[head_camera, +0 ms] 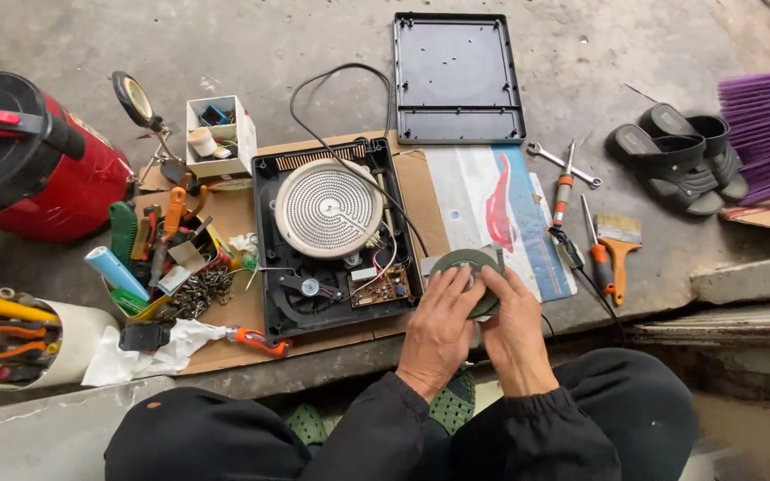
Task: The person is organizing various repair tools and small parts in a tin while disassembling an induction cooker for repair.
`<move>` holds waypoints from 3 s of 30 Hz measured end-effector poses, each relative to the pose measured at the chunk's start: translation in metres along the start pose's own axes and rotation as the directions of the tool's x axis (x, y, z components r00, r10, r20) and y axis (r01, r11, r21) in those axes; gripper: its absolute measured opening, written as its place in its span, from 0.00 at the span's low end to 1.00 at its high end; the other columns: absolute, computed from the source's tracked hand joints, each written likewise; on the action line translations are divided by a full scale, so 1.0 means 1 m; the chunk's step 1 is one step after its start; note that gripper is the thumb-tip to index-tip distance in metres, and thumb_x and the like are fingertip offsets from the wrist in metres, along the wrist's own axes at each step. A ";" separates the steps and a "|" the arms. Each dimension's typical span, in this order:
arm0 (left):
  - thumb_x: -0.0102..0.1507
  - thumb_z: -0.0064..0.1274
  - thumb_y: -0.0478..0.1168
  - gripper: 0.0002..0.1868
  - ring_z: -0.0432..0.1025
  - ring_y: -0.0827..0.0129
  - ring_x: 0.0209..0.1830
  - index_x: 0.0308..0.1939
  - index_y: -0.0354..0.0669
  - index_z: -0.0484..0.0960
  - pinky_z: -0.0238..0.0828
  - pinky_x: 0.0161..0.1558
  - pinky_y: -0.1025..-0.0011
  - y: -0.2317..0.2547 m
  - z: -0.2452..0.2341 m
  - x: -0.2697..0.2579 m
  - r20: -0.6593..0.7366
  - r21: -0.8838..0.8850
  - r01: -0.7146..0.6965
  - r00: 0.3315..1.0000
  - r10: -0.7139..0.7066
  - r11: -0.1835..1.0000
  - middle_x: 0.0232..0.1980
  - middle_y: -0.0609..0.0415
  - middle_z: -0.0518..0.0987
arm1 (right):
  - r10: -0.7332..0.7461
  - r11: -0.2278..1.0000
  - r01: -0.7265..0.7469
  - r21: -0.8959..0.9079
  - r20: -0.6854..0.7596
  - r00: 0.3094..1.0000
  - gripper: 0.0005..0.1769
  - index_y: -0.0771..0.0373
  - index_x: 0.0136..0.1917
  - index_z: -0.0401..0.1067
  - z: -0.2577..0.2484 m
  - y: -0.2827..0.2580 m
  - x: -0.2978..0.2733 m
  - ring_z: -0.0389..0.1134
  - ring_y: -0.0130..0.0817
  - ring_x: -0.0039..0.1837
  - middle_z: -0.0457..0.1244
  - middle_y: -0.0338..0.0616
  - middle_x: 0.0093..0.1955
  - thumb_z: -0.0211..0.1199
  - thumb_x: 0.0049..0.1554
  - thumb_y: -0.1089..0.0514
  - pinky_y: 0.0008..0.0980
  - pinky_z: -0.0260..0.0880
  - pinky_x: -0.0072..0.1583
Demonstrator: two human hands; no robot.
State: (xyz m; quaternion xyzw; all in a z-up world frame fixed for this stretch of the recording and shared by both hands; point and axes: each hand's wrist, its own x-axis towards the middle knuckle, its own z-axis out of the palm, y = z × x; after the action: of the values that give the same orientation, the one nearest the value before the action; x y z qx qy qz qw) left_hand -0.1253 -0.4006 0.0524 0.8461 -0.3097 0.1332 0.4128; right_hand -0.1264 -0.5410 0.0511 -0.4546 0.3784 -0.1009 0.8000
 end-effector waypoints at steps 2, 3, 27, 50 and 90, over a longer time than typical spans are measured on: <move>0.72 0.52 0.35 0.26 0.65 0.44 0.82 0.76 0.49 0.76 0.61 0.84 0.47 -0.014 0.013 0.000 0.069 -0.029 -0.047 0.996 0.049 0.998 0.80 0.44 0.73 | -0.013 0.998 0.015 0.057 -0.037 0.999 0.19 0.60 0.70 0.76 -0.013 0.008 0.027 0.75 0.45 0.60 0.72 0.54 0.62 0.68 0.66 0.61 0.52 0.79 0.60; 0.72 0.53 0.38 0.24 0.64 0.44 0.84 0.74 0.48 0.78 0.58 0.86 0.46 -0.020 0.019 -0.001 0.139 -0.059 -0.100 0.985 0.107 0.993 0.81 0.44 0.72 | -0.027 0.992 0.036 0.123 -0.076 0.997 0.15 0.60 0.65 0.79 -0.020 0.013 0.039 0.77 0.43 0.57 0.73 0.53 0.59 0.70 0.64 0.64 0.48 0.82 0.59; 0.63 0.63 0.40 0.27 0.84 0.63 0.59 0.67 0.48 0.84 0.80 0.55 0.64 -0.013 -0.262 0.008 0.062 0.192 0.444 0.885 -0.462 0.875 0.70 0.56 0.86 | -0.376 0.495 0.422 -0.760 0.251 0.892 0.33 0.58 0.79 0.61 -0.015 0.019 0.047 0.71 0.53 0.74 0.65 0.59 0.79 0.65 0.63 0.57 0.45 0.72 0.68; 0.64 0.62 0.49 0.30 0.83 0.55 0.59 0.71 0.53 0.81 0.80 0.53 0.56 -0.031 -0.251 -0.008 0.221 0.280 0.474 0.815 -0.536 0.835 0.76 0.55 0.80 | -0.676 0.051 0.476 -0.878 0.320 0.663 0.13 0.66 0.63 0.75 -0.031 0.042 0.054 0.68 0.39 0.51 0.65 0.47 0.53 0.67 0.66 0.63 0.39 0.70 0.54; 0.65 0.61 0.44 0.27 0.81 0.58 0.59 0.69 0.45 0.81 0.77 0.53 0.64 -0.023 -0.252 -0.014 0.157 0.181 0.300 0.931 -0.329 0.937 0.67 0.55 0.85 | -0.238 0.825 0.151 -0.545 -0.093 0.967 0.09 0.59 0.55 0.79 -0.104 0.011 0.127 0.65 0.24 0.44 0.66 0.35 0.44 0.69 0.65 0.54 0.24 0.67 0.48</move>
State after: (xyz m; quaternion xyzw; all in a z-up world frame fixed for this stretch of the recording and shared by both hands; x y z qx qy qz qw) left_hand -0.1139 -0.1879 0.1887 0.9228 -0.1956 0.0095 0.3316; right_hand -0.1127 -0.6666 -0.0546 -0.6856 0.4047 -0.1086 0.5953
